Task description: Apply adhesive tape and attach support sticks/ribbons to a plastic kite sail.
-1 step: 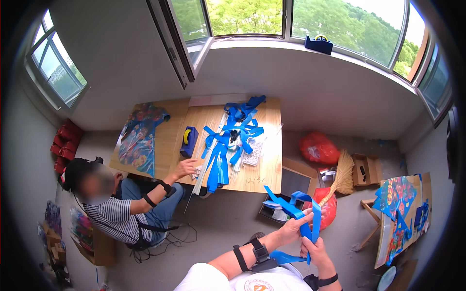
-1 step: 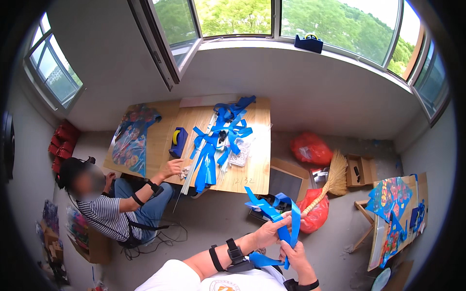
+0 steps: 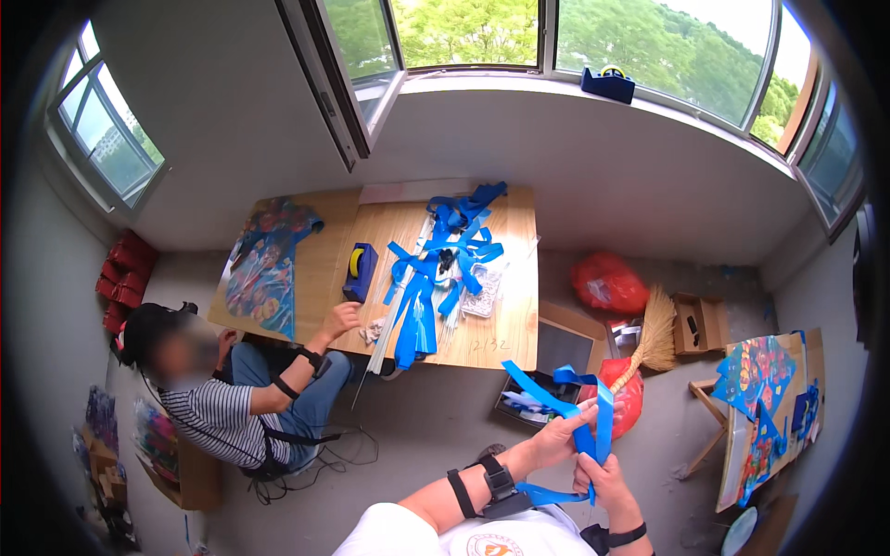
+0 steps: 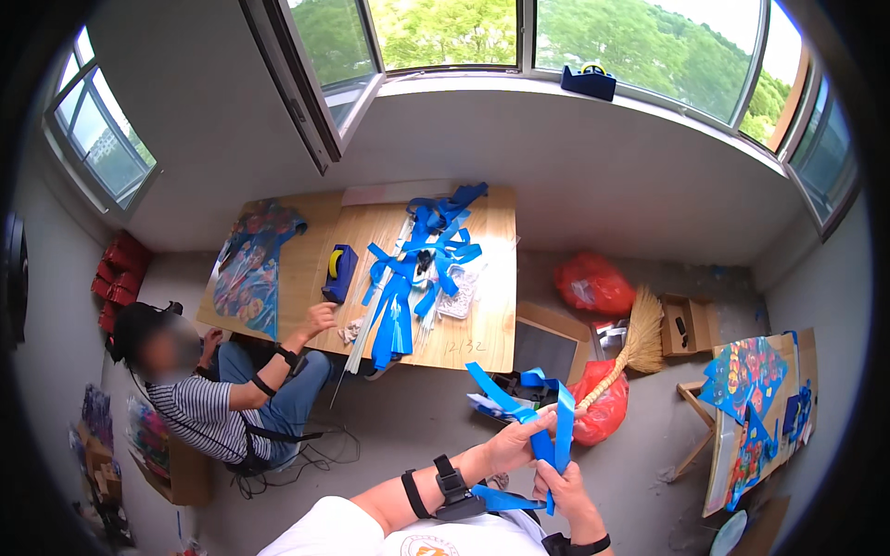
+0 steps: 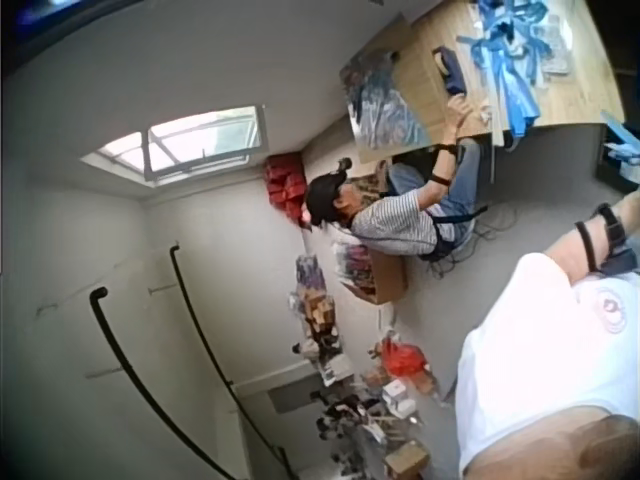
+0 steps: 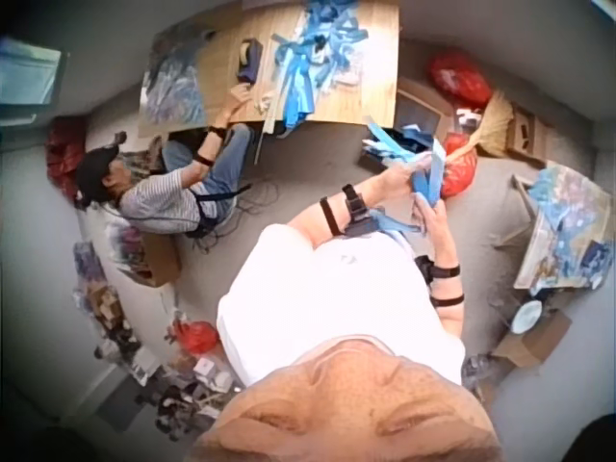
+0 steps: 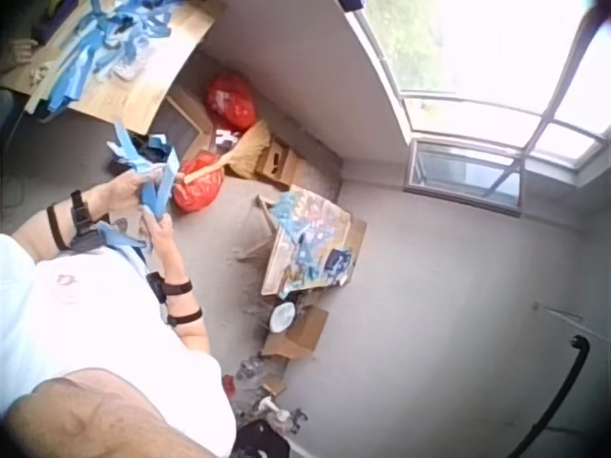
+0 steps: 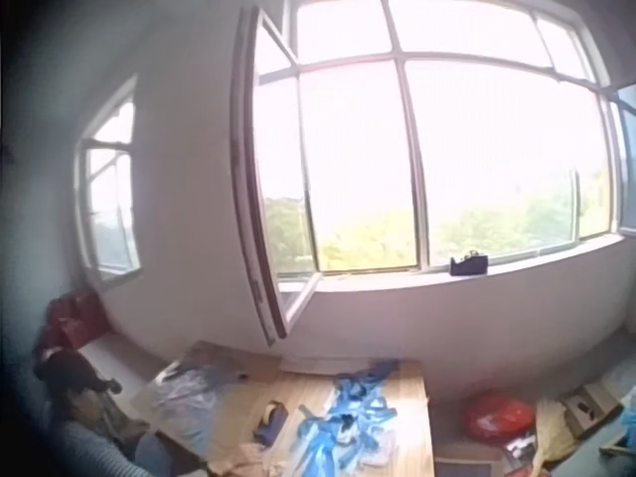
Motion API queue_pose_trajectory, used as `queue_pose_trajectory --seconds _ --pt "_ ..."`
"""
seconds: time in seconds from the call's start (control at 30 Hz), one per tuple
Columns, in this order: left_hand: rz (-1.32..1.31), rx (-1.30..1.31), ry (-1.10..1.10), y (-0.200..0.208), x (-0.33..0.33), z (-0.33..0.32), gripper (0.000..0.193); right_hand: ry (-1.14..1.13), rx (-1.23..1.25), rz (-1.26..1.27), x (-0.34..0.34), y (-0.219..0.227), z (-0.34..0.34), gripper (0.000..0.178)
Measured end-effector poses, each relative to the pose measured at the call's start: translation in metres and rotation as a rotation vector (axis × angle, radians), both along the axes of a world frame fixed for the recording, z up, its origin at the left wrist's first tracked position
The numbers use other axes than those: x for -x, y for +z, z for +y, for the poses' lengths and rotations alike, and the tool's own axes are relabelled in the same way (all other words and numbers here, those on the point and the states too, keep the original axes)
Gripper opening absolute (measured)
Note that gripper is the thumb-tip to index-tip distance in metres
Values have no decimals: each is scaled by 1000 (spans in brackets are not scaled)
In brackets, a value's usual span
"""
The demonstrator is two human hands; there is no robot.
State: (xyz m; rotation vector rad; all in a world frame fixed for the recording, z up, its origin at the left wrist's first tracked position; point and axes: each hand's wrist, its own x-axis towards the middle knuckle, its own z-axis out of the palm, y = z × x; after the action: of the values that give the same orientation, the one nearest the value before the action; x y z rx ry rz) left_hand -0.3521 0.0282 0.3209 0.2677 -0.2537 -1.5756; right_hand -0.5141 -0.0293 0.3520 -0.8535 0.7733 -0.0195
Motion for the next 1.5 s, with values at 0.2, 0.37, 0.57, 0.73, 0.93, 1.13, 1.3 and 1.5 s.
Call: queue_pose_trajectory --seconds 0.2,0.37,0.57,0.73,0.93,1.13,1.3,1.5 --pt "262 -96 90 -6 -26 -18 54 -7 -3 23 -15 -2 0 14" --pt "48 -217 152 -23 -28 -30 41 12 141 158 -7 -6 5 17" --pt "78 -314 182 -18 -1 -41 24 -37 368 250 23 -8 4 13" --pt "-67 -162 -20 2 43 -58 35 -61 524 249 68 -9 10 18" --pt "-157 -18 -237 43 106 -73 51 -310 630 223 146 -2 20 21" --pt "-233 72 -389 68 228 -90 48 -824 1046 140 258 8 40 19" --pt "-370 142 -477 83 334 -98 46 -796 868 326 384 21 83 22" --pt "-665 445 -650 83 463 -108 46 -739 1180 513 491 32 88 81"
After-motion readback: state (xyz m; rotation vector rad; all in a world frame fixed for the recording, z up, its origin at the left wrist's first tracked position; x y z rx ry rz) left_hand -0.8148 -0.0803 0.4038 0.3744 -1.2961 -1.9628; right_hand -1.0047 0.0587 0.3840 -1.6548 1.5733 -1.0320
